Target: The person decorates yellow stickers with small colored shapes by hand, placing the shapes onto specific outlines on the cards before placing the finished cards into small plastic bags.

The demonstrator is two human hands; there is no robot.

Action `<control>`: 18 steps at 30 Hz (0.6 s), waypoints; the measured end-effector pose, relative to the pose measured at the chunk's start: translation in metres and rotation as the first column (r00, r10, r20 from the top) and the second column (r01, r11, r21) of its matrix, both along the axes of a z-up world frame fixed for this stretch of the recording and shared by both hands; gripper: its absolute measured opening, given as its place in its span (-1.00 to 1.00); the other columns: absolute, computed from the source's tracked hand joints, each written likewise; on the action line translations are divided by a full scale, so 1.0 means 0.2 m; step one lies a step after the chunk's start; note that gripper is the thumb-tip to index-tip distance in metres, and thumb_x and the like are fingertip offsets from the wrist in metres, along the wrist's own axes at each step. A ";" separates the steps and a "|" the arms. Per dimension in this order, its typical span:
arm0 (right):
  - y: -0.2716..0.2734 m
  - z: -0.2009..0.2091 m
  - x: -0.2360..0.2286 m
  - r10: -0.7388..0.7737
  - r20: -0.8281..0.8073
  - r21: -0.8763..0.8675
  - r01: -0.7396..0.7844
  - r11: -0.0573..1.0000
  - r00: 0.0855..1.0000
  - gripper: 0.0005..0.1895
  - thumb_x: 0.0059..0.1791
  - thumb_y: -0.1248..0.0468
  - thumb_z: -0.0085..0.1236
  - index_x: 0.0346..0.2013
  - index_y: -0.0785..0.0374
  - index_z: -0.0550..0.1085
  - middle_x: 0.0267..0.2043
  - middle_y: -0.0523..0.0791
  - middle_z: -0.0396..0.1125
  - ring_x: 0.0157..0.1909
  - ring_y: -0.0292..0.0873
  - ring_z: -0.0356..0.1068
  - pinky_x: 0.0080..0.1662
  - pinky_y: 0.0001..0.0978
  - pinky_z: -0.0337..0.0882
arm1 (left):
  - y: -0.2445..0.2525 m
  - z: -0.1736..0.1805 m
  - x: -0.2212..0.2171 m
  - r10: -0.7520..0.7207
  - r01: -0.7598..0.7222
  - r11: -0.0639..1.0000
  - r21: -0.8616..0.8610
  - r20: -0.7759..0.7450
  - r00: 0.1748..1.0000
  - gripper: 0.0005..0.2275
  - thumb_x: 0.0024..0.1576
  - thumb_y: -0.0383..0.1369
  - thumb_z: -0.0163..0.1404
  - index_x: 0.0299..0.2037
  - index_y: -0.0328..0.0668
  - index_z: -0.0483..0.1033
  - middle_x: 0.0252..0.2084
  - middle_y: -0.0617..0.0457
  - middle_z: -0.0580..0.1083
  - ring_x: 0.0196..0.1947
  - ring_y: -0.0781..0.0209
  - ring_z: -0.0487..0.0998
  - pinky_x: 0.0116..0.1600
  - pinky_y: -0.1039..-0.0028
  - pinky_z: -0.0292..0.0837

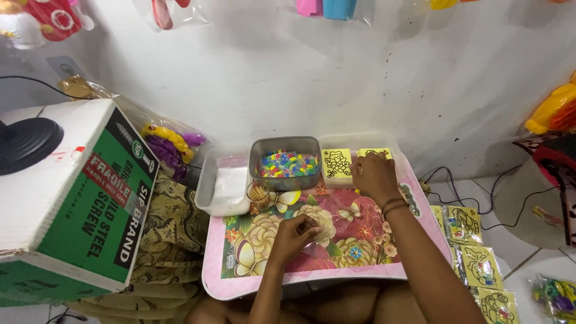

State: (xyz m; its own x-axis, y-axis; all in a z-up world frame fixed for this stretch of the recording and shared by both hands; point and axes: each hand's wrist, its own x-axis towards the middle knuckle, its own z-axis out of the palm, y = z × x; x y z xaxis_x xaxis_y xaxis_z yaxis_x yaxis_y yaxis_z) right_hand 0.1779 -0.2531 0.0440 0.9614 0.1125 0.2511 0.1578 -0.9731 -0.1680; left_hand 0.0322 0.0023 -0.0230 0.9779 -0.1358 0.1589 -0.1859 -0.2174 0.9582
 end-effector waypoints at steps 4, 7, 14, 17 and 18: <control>0.12 0.03 0.04 -0.019 -0.171 -0.162 -0.009 0.987 0.985 -0.42 0.08 -0.16 -0.21 -0.05 0.16 0.61 -0.10 0.03 0.52 0.11 0.17 0.41 0.10 0.24 0.30 | 0.01 -0.02 0.00 0.015 -0.015 1.000 0.003 0.006 1.000 -0.88 0.03 -0.33 0.29 -0.31 -0.12 0.66 -0.56 -0.03 0.50 -0.55 0.24 0.42 -0.42 0.46 0.30; 0.21 0.10 -0.01 -0.109 -0.343 -0.109 0.076 0.991 0.933 -0.25 0.14 -0.23 -0.44 0.17 0.26 0.48 0.12 0.10 0.46 0.35 0.21 0.26 0.29 0.31 0.11 | 0.01 -0.03 0.02 0.000 0.000 1.000 -0.016 0.021 1.000 -0.88 0.04 -0.33 0.28 -0.31 -0.14 0.66 -0.60 -0.03 0.46 -0.58 0.24 0.39 -0.44 0.47 0.28; 0.30 0.04 -0.01 -0.165 -0.306 -0.058 0.154 0.986 0.938 -0.32 0.03 -0.24 -0.21 -0.06 0.22 0.61 0.01 0.09 0.50 0.25 0.22 0.33 0.21 0.32 0.18 | 0.01 -0.01 0.00 -0.002 0.003 1.000 -0.022 0.029 1.000 -0.88 0.03 -0.33 0.29 -0.32 -0.15 0.66 -0.61 -0.03 0.47 -0.59 0.26 0.38 -0.45 0.47 0.26; 0.30 0.07 -0.01 -0.172 -0.281 0.004 0.180 0.984 0.944 -0.42 -0.01 -0.15 -0.10 -0.13 0.26 0.63 -0.05 0.12 0.51 0.19 0.26 0.37 0.16 0.29 0.25 | 0.02 -0.04 0.02 0.003 -0.002 1.000 -0.027 0.032 0.999 -0.89 0.03 -0.34 0.29 -0.32 -0.15 0.67 -0.60 -0.04 0.48 -0.59 0.25 0.39 -0.45 0.47 0.28; 0.31 0.10 -0.02 -0.183 -0.307 0.029 0.202 0.979 0.934 -0.42 0.00 -0.11 -0.11 -0.10 0.30 0.61 -0.02 0.14 0.50 0.20 0.27 0.36 0.17 0.25 0.24 | 0.02 -0.05 0.02 0.009 -0.008 1.000 -0.030 0.032 0.999 -0.89 0.01 -0.36 0.29 -0.32 -0.13 0.67 -0.60 -0.02 0.48 -0.59 0.25 0.40 -0.44 0.48 0.29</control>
State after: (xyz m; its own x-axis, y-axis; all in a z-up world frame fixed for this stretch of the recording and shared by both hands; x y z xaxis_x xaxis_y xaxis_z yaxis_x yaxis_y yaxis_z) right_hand 0.1746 -0.1918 0.0639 0.9947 -0.0883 -0.0528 -0.0984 -0.9666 -0.2368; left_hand 0.0368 0.0056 -0.0338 0.9733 -0.1226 0.1939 -0.2148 -0.1905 0.9579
